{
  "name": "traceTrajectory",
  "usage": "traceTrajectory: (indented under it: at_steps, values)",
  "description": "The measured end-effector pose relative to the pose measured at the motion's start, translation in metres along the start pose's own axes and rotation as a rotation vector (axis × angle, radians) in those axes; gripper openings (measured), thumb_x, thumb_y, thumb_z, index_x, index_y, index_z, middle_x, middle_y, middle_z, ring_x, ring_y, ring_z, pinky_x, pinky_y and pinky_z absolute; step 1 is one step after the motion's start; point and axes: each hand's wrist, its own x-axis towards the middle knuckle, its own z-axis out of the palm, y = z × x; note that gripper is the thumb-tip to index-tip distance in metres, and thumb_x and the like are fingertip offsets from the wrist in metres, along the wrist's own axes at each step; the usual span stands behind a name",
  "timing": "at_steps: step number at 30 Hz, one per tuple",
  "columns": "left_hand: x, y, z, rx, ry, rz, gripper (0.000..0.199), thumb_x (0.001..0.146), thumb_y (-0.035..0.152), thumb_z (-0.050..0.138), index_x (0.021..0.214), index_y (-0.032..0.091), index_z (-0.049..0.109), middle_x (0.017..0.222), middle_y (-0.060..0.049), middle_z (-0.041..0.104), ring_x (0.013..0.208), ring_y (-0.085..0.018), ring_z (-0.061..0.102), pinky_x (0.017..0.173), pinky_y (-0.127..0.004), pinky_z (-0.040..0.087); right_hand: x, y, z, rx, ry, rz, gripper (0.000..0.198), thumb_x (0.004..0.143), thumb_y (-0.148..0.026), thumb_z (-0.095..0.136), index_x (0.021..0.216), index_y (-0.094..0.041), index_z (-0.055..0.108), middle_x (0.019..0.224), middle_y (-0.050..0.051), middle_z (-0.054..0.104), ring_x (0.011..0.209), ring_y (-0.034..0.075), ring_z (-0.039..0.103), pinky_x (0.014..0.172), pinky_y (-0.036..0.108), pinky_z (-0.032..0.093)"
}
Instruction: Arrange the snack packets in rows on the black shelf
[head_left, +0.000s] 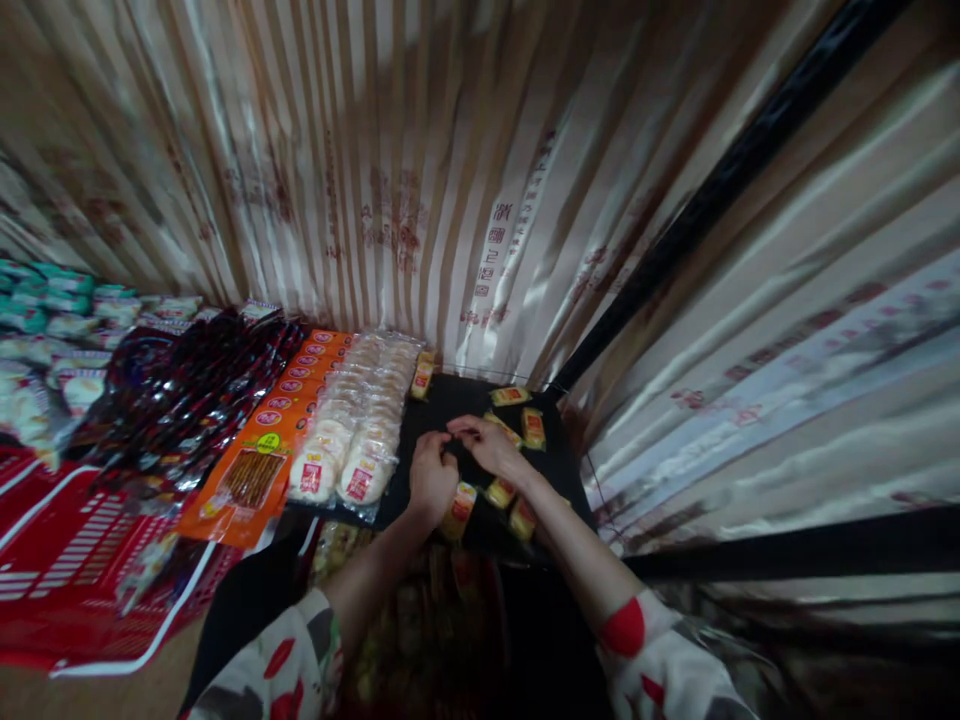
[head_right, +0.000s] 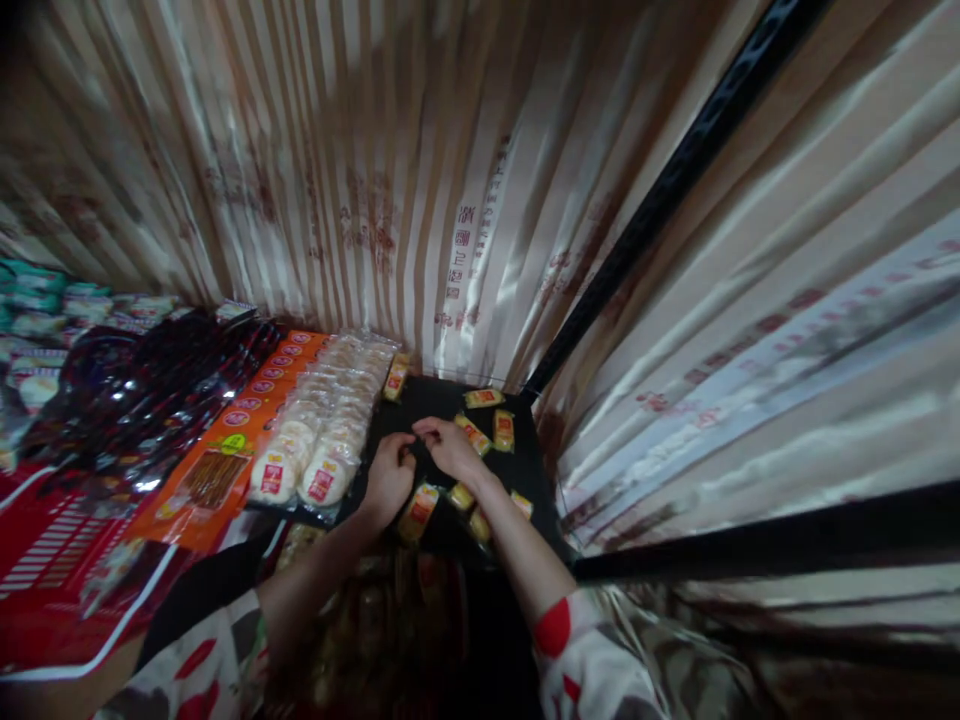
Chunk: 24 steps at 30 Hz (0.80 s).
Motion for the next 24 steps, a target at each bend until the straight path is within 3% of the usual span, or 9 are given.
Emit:
traceTrajectory:
  at_steps: [3,7,14,19,24]
  values:
    - [-0.037,-0.003,-0.009,0.125,-0.015,0.006,0.029,0.076,0.01,0.045,0.099,0.019,0.06,0.106,-0.007,0.059,0.105,-0.018,0.053,0.095,-0.028,0.04,-0.036,-0.008,-0.004,-0.062,-0.059,-0.027,0.027,0.078,-0.01,0.048,0.092,-0.021,0.067,0.088,0.001,0.07,0.082,0.015,0.064,0.079,0.028,0.048]
    - [-0.071,-0.009,-0.014,0.32,-0.129,0.018,0.027,0.081,0.024,0.048,0.105,0.018,0.059,0.108,-0.009,0.057,0.107,-0.023,0.051,0.089,-0.031,0.042,-0.073,-0.026,0.001,-0.34,-0.032,-0.02,0.024,0.081,-0.013,0.048,0.093,-0.02,0.067,0.09,0.005,0.067,0.086,0.018,0.061,0.08,0.028,0.045]
    - [-0.085,-0.004,-0.015,0.39,-0.227,-0.054,0.028,0.083,0.021,0.046,0.11,0.017,0.055,0.108,-0.011,0.058,0.1,-0.023,0.056,0.082,-0.029,0.042,-0.103,-0.04,0.024,-0.597,0.006,0.145,0.022,0.085,-0.018,0.044,0.098,-0.016,0.061,0.094,0.012,0.062,0.083,0.019,0.06,0.074,0.027,0.043]
    - [-0.087,-0.009,-0.017,0.294,-0.199,-0.106,0.018,0.083,0.02,0.048,0.098,0.016,0.057,0.101,-0.009,0.059,0.091,-0.02,0.059,0.079,-0.027,0.041,-0.118,-0.038,0.036,-0.56,0.041,0.232,0.033,0.084,-0.017,0.045,0.115,-0.013,0.053,0.099,0.015,0.063,0.088,0.022,0.062,0.076,0.028,0.044]
    - [-0.086,-0.017,-0.016,0.152,-0.088,-0.156,0.015,0.081,0.015,0.05,0.095,0.017,0.056,0.098,-0.006,0.059,0.091,-0.017,0.058,0.08,-0.024,0.041,-0.12,-0.037,0.045,-0.307,0.085,0.217,0.041,0.08,-0.014,0.048,0.121,-0.02,0.048,0.087,0.006,0.068,0.079,0.018,0.064,0.073,0.026,0.045]
